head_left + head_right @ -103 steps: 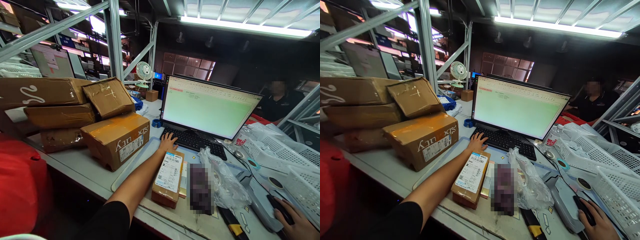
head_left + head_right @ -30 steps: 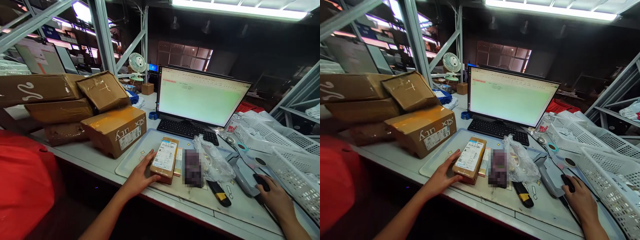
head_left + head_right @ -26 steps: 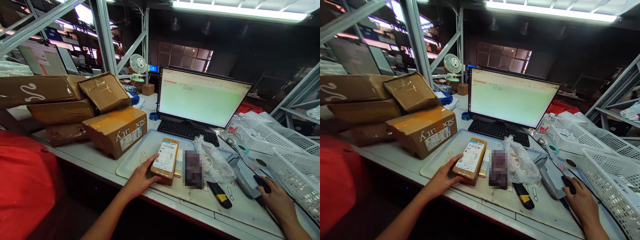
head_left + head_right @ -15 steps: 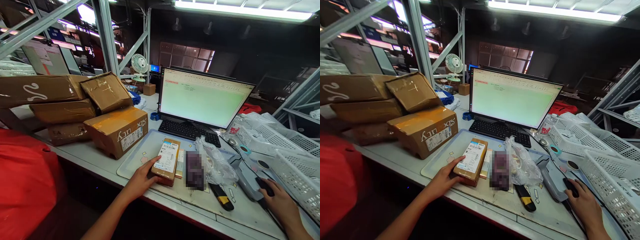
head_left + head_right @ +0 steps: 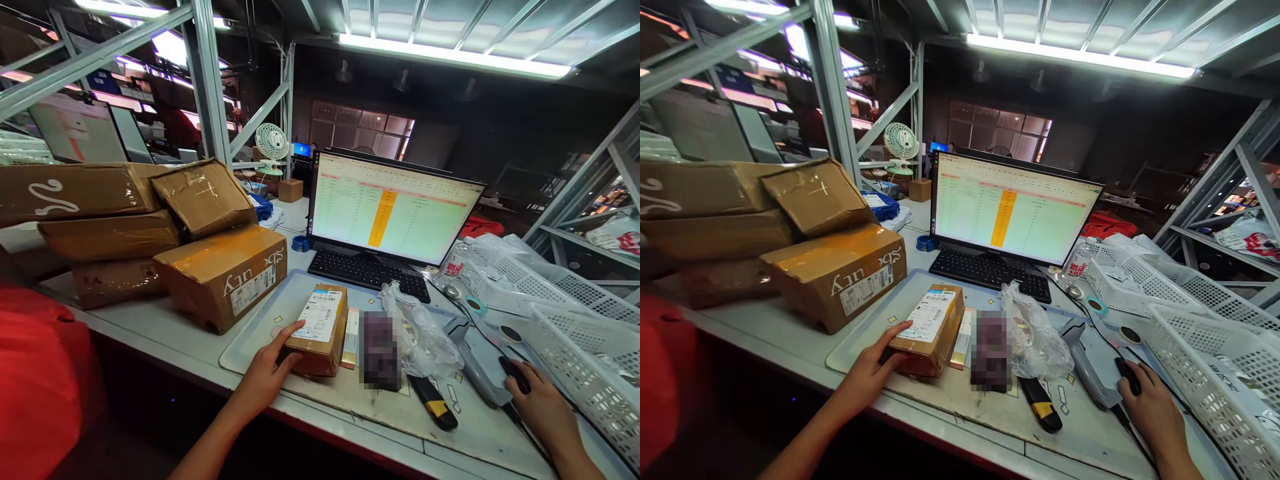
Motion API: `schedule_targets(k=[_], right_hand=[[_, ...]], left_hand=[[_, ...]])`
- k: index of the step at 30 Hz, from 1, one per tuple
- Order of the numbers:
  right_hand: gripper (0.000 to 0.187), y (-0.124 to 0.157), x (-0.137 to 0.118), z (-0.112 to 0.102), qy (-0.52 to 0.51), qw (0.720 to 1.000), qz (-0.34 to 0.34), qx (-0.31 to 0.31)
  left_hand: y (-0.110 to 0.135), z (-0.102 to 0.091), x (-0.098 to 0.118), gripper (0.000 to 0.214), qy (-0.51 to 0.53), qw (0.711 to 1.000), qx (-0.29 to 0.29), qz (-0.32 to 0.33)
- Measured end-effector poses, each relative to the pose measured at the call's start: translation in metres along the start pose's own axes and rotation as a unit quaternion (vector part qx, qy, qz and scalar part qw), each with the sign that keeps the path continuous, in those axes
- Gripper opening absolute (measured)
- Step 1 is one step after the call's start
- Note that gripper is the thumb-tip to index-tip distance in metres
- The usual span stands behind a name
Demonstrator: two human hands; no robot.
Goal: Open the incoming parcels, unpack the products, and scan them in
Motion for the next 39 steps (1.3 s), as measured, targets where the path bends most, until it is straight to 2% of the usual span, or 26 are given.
schedule_targets(k=[3,6,9,14,17,19,24,27,32,37,39], right_hand=[[0.065,-0.001,-0.003,-0.001,0.011,1.000,0.005,0.006],[0.066,0.000,-0.007,-0.002,0.007,1.000,0.003,0.010],[0.064,0.001,-0.009,-0.003,-0.005,1.000,0.009,0.007],[0.065,0.001,-0.013,-0.003,-0.008,1.000,0.000,-0.006],[0.065,0.000,-0.011,-0.001,-0.006,1.000,0.001,-0.006],[0.065,-0.002,-0.011,0.001,-0.015,1.000,-0.003,-0.004],[0.064,-0.003,-0.013,0.001,-0.029,0.999,-0.014,0.019],[0.065,-0.003,-0.013,0.001,-0.027,0.999,-0.001,0.017],[0.060,-0.003,-0.011,0.000,-0.045,0.998,-0.005,0.048],[0.063,-0.003,-0.009,0.002,-0.031,0.999,-0.004,0.039],[0.064,-0.002,-0.008,0.001,-0.019,0.999,0.002,0.031]], left_hand=[[-0.001,-0.008,-0.013,0.054,0.021,0.997,0.069,-0.034],[0.001,-0.021,-0.026,0.049,0.040,0.981,0.174,-0.071],[0.003,-0.029,-0.028,0.044,0.040,0.971,0.230,-0.058],[-0.003,-0.022,-0.015,0.058,-0.014,0.986,0.167,-0.007],[-0.006,-0.016,-0.011,0.080,-0.067,0.988,0.142,-0.010],[-0.007,-0.014,-0.011,0.080,-0.080,0.987,0.138,-0.018],[-0.007,-0.016,-0.013,0.070,-0.082,0.986,0.145,-0.020],[-0.005,-0.018,-0.012,0.068,-0.083,0.984,0.157,-0.018],[-0.004,-0.016,-0.010,0.064,-0.076,0.982,0.171,-0.017],[-0.004,-0.014,-0.015,0.071,-0.095,0.982,0.163,-0.013],[-0.003,-0.024,-0.002,0.080,-0.120,0.975,0.186,-0.002]])
Point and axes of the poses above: each hand's wrist, its own y-axis away from the middle knuckle, its own z-axis out of the palm, x = y × z, the point moved 7 cm from there along -y, towards the middle knuckle, and after that the axes turned 14 degrees about -y, right-handed, at the moved point
